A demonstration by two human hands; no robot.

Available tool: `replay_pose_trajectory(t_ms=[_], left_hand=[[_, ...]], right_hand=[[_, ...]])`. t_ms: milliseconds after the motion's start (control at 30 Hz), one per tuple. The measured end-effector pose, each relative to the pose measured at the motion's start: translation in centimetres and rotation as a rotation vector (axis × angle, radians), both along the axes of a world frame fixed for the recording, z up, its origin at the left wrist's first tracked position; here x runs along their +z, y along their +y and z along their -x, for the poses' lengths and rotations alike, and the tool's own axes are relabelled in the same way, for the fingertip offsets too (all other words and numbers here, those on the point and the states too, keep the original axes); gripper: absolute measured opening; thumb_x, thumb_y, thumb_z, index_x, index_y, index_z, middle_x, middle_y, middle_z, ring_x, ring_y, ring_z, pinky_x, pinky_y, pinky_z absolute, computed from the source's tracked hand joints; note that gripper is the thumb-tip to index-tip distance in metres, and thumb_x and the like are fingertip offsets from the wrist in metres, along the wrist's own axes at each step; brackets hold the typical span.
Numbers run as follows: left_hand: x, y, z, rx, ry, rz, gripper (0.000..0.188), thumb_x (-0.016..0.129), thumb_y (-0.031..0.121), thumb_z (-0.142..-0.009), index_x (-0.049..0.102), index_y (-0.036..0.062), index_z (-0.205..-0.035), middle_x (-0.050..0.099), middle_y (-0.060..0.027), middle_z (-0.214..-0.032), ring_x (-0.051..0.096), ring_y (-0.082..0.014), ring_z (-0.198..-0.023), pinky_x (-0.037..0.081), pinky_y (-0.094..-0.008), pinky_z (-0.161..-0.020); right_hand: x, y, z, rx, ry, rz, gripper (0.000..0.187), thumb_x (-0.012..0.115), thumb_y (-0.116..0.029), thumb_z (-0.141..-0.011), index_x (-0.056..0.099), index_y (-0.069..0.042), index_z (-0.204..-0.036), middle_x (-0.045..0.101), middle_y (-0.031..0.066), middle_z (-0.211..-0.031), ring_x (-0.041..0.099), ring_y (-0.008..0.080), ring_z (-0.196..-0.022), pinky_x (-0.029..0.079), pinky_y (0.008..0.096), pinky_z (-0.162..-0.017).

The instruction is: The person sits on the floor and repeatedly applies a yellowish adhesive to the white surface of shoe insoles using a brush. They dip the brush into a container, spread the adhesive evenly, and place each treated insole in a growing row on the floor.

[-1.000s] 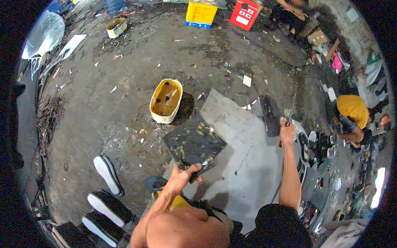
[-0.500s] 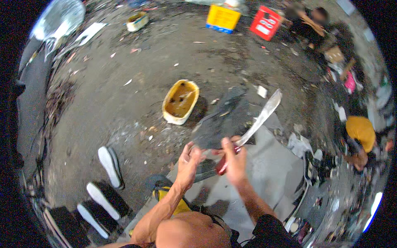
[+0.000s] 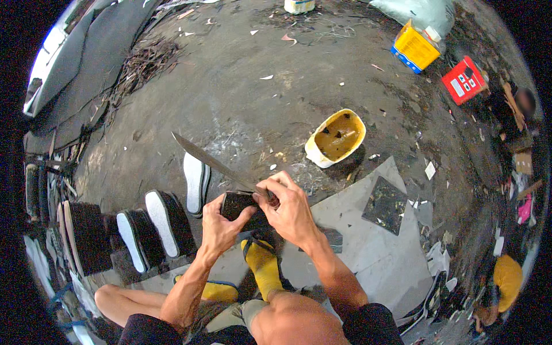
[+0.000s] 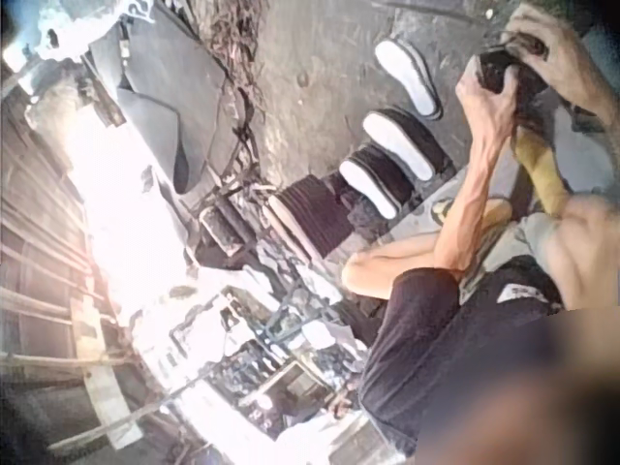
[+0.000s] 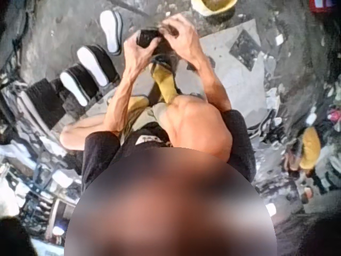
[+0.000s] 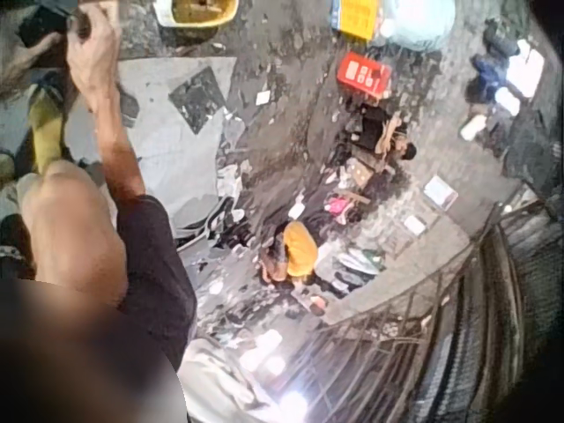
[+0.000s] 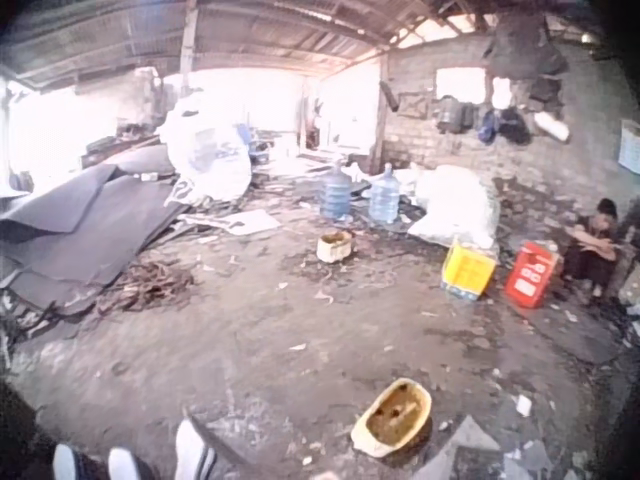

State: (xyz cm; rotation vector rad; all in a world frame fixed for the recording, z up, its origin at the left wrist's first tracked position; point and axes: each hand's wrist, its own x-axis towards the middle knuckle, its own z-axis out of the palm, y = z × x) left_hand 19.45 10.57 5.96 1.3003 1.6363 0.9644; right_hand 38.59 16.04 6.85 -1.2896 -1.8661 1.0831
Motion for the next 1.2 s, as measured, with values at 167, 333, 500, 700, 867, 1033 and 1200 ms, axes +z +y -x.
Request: replay_pose_trajectory(t_ms=[167, 333, 500, 700, 867, 1033, 1200], left_hand=[[-0.1, -0.9, 2.0, 0.207, -0.349, 0.07, 0.027, 0.09, 0.017, -0.097, 0.079, -0.004, -0.111, 0.084, -0.0086, -0.101, 0.076, -0.0126, -0.086, 0.063, -0.0323, -0.077], [-1.1, -3.2, 6.1, 0.493, -0.531, 0.081, 0.026, 0.091, 0.017, -0.097, 0.078, -0.0026, -0.11, 0.082, -0.0081, -0.102, 0.075, -0.0149, -0.084, 0.063, -0.0317, -0.078], [-1.0, -4.2, 9.2, 0.675, -0.512, 0.035, 0.034, 0.092, 0.021, -0.098, 0.075, -0.0008, -0.118, 0.081, -0.0092, -0.107, 0.076, -0.0165, -0.088, 0.064, -0.0333, -0.081], [0.4, -2.3, 7.5, 0.697, -0.557, -0.129, 0.036, 0.095, 0.024, -0.095, 0.076, -0.0006, -0.114, 0.08, -0.0062, -0.104, 0.074, -0.0133, -0.088, 0.061, -0.0291, -0.082], [1.0, -0.2, 7.8, 0.857, -0.728, -0.152, 0.035, 0.095, 0.025, -0.096, 0.077, 0.0011, -0.114, 0.08, -0.0049, -0.107, 0.073, -0.0138, -0.093, 0.061, -0.0312, -0.085], [-0.5, 2.6, 8.9, 0.992, -0.577, -0.361, 0.029, 0.089, 0.025, -0.101, 0.078, 0.0013, -0.113, 0.078, -0.0042, -0.107, 0.067, -0.013, -0.095, 0.056, -0.033, -0.088], [-1.2, 4.6, 7.6, 1.112, -0.495, -0.334, 0.031, 0.089, 0.025, -0.102, 0.078, -0.0013, -0.112, 0.079, -0.0046, -0.106, 0.066, -0.0132, -0.094, 0.054, -0.0333, -0.087]], right_hand=[[-1.5, -0.1, 2.0, -0.269, 0.358, 0.302, 0.017, 0.076, -0.022, -0.108, 0.074, -0.008, -0.1, 0.067, -0.0008, -0.084, 0.054, 0.0068, -0.061, 0.045, 0.0281, -0.055], [2.6, 4.9, -4.8, -0.813, 0.856, 0.343, 0.02, 0.081, -0.025, -0.101, 0.065, -0.016, -0.092, 0.049, -0.0064, -0.073, 0.051, 0.0075, -0.058, 0.041, 0.0277, -0.053], [12.4, 9.3, -15.1, -0.827, 0.9, -0.347, 0.022, 0.084, -0.025, -0.103, 0.066, -0.013, -0.099, 0.059, -0.0007, -0.086, 0.058, 0.0119, -0.076, 0.052, 0.0319, -0.068], [14.6, 19.2, -9.4, -0.574, 0.45, -0.868, 0.032, 0.081, -0.024, -0.106, 0.077, -0.001, -0.128, 0.082, 0.0126, -0.111, 0.076, 0.0185, -0.08, 0.064, 0.0355, -0.081], [9.6, 18.6, -1.2, -0.365, 0.01, -0.152, 0.042, 0.066, -0.041, -0.115, 0.074, -0.003, -0.097, 0.072, 0.0051, -0.076, 0.062, 0.0144, -0.055, 0.052, 0.0348, -0.058], [1.9, 1.7, 2.8, -0.089, -0.012, 0.153, 0.027, 0.074, -0.013, -0.107, 0.052, -0.005, -0.122, 0.074, 0.006, -0.092, 0.061, 0.0093, -0.071, 0.051, 0.0279, -0.063], [0.5, -6.3, 2.8, 0.027, 0.034, 0.0, 0.032, 0.067, -0.021, -0.112, 0.062, 0.0, -0.136, 0.08, 0.0128, -0.1, 0.072, 0.0175, -0.072, 0.058, 0.0392, -0.068]])
